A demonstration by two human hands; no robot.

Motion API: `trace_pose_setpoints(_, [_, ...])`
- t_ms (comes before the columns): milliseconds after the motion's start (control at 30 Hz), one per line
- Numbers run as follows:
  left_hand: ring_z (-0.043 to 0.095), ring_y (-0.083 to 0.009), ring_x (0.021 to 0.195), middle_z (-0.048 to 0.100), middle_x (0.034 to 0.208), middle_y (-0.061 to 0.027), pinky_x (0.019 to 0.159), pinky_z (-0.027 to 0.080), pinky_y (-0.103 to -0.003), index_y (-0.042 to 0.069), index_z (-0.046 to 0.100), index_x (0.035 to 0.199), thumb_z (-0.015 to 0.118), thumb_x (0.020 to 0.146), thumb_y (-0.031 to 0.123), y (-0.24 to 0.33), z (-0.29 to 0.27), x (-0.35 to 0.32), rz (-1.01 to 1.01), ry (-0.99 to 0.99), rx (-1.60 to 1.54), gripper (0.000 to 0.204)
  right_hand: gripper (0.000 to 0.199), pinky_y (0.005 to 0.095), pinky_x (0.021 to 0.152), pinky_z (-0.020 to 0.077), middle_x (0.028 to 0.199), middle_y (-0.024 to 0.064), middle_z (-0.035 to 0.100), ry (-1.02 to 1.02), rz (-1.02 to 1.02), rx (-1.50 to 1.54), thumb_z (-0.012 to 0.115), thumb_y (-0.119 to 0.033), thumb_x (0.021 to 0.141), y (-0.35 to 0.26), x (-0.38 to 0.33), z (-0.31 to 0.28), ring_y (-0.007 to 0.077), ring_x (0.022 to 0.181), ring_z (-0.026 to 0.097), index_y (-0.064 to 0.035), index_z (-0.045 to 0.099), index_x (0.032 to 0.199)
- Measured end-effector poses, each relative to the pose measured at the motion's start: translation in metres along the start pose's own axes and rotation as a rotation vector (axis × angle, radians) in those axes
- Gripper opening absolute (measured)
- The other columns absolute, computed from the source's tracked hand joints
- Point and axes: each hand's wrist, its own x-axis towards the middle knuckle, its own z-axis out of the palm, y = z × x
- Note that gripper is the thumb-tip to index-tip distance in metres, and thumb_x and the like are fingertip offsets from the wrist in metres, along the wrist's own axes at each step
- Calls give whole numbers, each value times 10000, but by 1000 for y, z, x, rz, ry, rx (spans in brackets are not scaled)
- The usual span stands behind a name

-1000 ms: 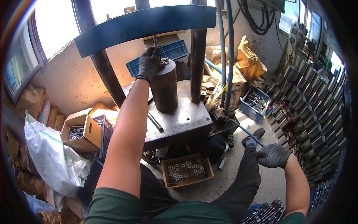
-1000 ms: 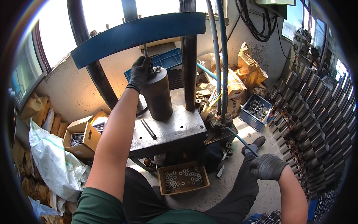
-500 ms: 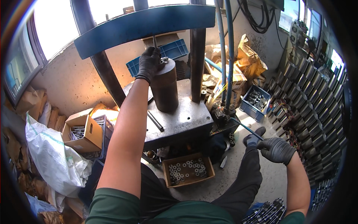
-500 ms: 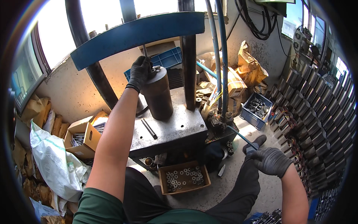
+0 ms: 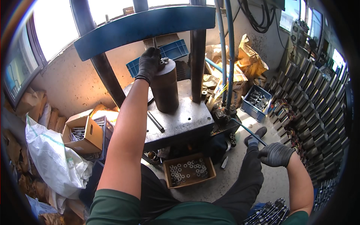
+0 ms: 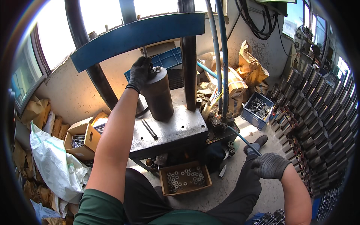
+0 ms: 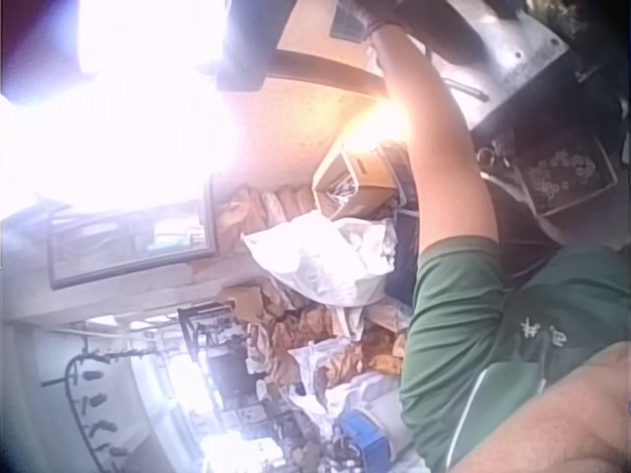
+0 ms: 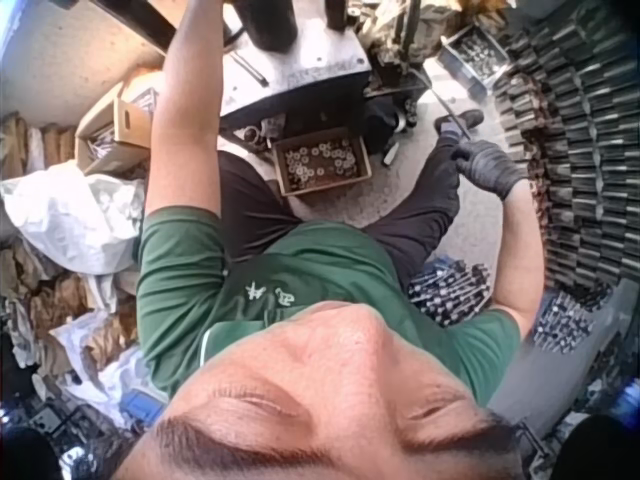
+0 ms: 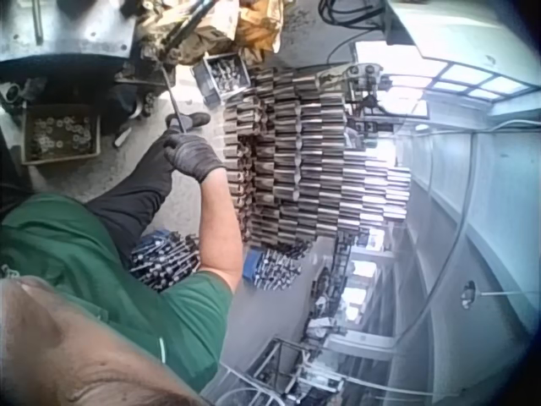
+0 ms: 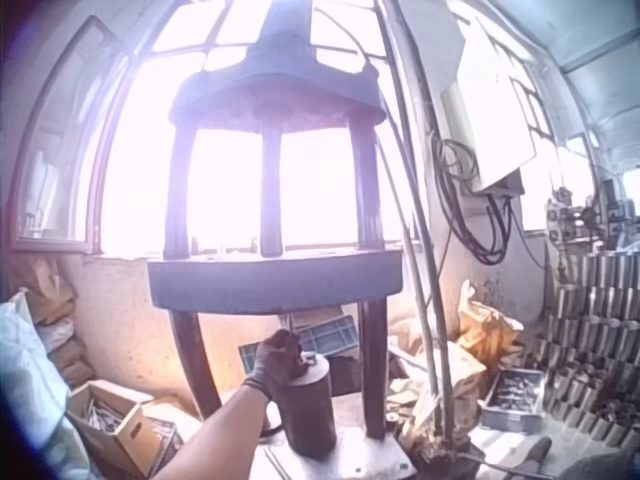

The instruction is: Assembling and pressing metal components using a manual press station.

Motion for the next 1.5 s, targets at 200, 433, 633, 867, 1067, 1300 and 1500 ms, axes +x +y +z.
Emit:
trace_pose_setpoints(200, [595, -150, 718, 653, 805, -62, 691, 499, -328, 35, 655, 963, 610, 1021, 236, 7, 4, -6, -48, -24, -6, 213, 299, 484, 836, 552, 962, 164, 741, 221, -4, 135, 573, -298, 885, 9, 0, 6, 371, 909, 702, -129, 744, 1064])
trace_pose_setpoints(433, [603, -147, 722, 642, 796, -55, 661, 521, -328, 50, 654, 935, 616, 1018, 223, 15, 11, -12, -120, -26, -96, 196, 260, 449, 860, 559, 967, 169, 742, 308, 33, 261, 602, -215, 866, 16, 0, -7, 354, 927, 712, -77, 734, 1042])
trace_pose_setpoints(633, [604, -146, 715, 634, 800, -56, 618, 546, -314, 56, 650, 958, 604, 1029, 215, -7, -9, 7, 14, -35, 77, 180, 364, 485, 885, 539, 981, 202, 723, -21, 13, -30, 588, -359, 877, 1, 3, 6, 389, 956, 692, -132, 734, 1122])
trace_pose_setpoints(867, [597, -143, 696, 640, 786, -60, 648, 525, -328, 51, 659, 944, 610, 1024, 218, 19, 8, -14, -127, 6, -46, 192, 305, 458, 852, 561, 960, 185, 740, 199, 31, 174, 603, -273, 879, 8, 0, -3, 358, 914, 713, -98, 736, 1091])
trace_pose_setpoints(1067, [626, -139, 717, 616, 816, -51, 583, 564, -297, 66, 651, 985, 592, 1031, 184, 13, 1, -9, -76, -51, 10, 140, 408, 502, 892, 532, 987, 218, 717, 26, 23, 126, 583, -349, 865, 11, 2, 8, 405, 951, 684, -124, 709, 1181])
trace_pose_setpoints(1300, [585, -115, 717, 605, 800, -21, 644, 549, -265, 71, 657, 958, 545, 1041, 117, 23, 4, -17, -106, -38, 20, 146, 282, 442, 854, 557, 957, 157, 743, 211, 13, 192, 618, -245, 862, 5, 0, -10, 353, 913, 709, -89, 728, 1070])
trace_pose_setpoints(1500, [619, -141, 702, 612, 820, -47, 574, 579, -291, 61, 651, 969, 594, 1027, 185, 13, 2, -10, -62, -39, -24, 148, 300, 463, 850, 547, 953, 188, 723, 449, -37, 304, 660, -243, 825, 8, -3, 0, 377, 915, 692, -104, 727, 1082])
